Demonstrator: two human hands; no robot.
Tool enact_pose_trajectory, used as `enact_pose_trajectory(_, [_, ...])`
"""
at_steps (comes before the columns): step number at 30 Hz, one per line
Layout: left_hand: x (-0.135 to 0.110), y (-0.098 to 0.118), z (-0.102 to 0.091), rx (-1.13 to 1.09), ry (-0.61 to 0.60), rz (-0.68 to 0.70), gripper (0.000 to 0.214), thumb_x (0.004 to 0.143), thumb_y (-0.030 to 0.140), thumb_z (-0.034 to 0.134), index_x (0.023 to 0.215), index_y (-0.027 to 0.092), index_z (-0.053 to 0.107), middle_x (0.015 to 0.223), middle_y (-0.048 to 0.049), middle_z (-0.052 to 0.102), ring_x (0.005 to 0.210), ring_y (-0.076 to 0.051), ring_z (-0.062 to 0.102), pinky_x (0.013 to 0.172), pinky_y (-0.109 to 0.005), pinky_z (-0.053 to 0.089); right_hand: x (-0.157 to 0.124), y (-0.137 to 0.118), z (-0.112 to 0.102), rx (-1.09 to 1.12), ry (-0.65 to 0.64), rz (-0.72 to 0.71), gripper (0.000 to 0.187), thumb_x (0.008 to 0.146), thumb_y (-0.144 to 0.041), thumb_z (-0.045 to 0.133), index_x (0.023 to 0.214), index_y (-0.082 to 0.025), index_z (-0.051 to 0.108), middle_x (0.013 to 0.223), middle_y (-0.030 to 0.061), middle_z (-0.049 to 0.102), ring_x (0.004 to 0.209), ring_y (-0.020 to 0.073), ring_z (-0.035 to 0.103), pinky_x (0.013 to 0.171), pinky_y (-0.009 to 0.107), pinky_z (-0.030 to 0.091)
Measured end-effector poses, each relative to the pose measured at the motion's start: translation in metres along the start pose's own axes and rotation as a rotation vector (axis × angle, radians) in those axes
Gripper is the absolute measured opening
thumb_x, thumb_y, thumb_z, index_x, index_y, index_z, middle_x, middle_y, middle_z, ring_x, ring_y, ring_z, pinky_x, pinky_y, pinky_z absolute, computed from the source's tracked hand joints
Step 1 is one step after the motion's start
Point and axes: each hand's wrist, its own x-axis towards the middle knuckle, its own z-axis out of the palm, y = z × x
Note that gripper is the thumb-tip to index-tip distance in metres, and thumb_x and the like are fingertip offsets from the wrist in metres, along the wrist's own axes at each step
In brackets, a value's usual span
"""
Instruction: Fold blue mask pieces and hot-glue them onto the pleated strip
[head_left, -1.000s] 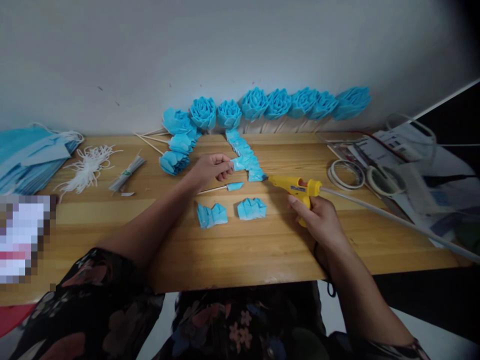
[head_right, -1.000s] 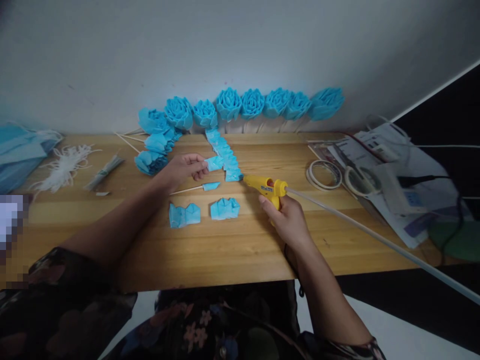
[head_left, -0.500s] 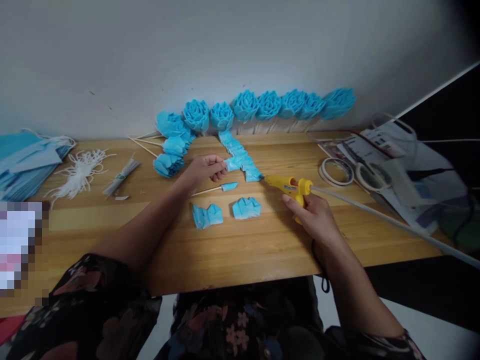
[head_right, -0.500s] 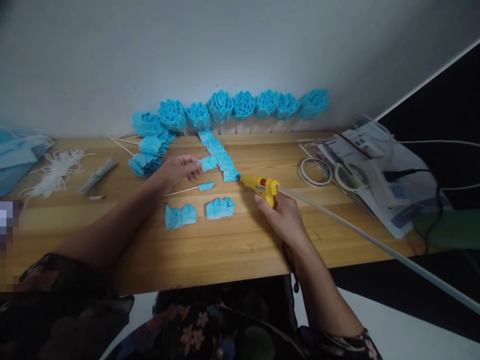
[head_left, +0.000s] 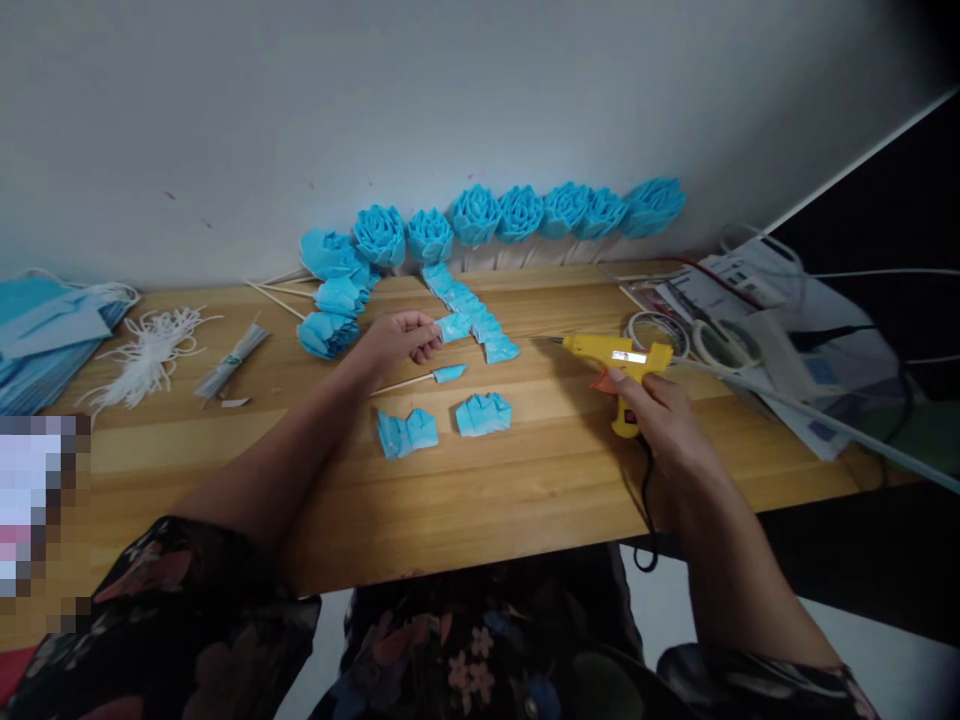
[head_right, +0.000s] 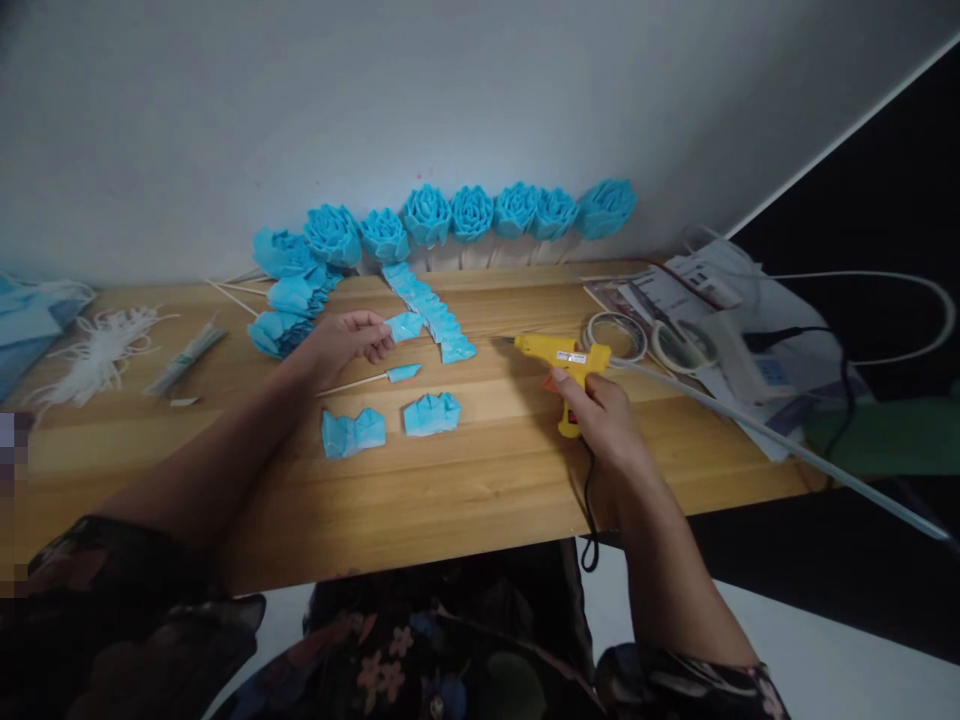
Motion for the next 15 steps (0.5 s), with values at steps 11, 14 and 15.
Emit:
enact_pose_trajectory(11, [-0.021, 0.023, 0.017, 0.129, -0.088, 0.078, 0.016, 0.081, 0.030, 0.070, 0.075, 0.016, 0.070, 0.066, -0.0018, 0.068, 0.057, -0.008, 0.053, 0.056, -0.020, 0.043, -0.003, -0.020, -0.046, -0.856, 0.116, -0.051, 0.051, 0.096, -0.063, 0.056, 0.073, -0.021, 0.076, 0.062, 0.0116, 0.060, 0.051, 0.0170, 0.035, 0.059, 0.038, 0.024])
enact_pose_trajectory(14, [-0.025, 0.025, 0.021, 0.174, -0.112, 0.116, 0.018, 0.082, 0.031, 0.069, 0.073, 0.016, 0.070, 0.065, -0.0016, 0.066, 0.057, -0.008, 0.052, 0.056, -0.021, 0.042, -0.014, -0.045, -0.034, -0.720, 0.199, -0.269, 0.037, 0.098, -0.050, 0.057, 0.089, -0.020, 0.077, 0.081, 0.0142, 0.073, 0.067, 0.0247, 0.057, 0.062, 0.037, 0.031])
enact_pose_trajectory(15, [-0.026, 0.026, 0.022, 0.195, -0.115, 0.127, 0.019, 0.083, 0.032, 0.069, 0.073, 0.016, 0.070, 0.065, -0.0016, 0.066, 0.058, -0.009, 0.052, 0.055, -0.021, 0.041, -0.014, -0.052, -0.027, -0.598, 0.145, -0.366, 0.034, 0.099, -0.046, 0.056, 0.094, -0.021, 0.077, 0.088, 0.0131, 0.075, 0.075, 0.0255, 0.063, 0.066, 0.036, 0.036])
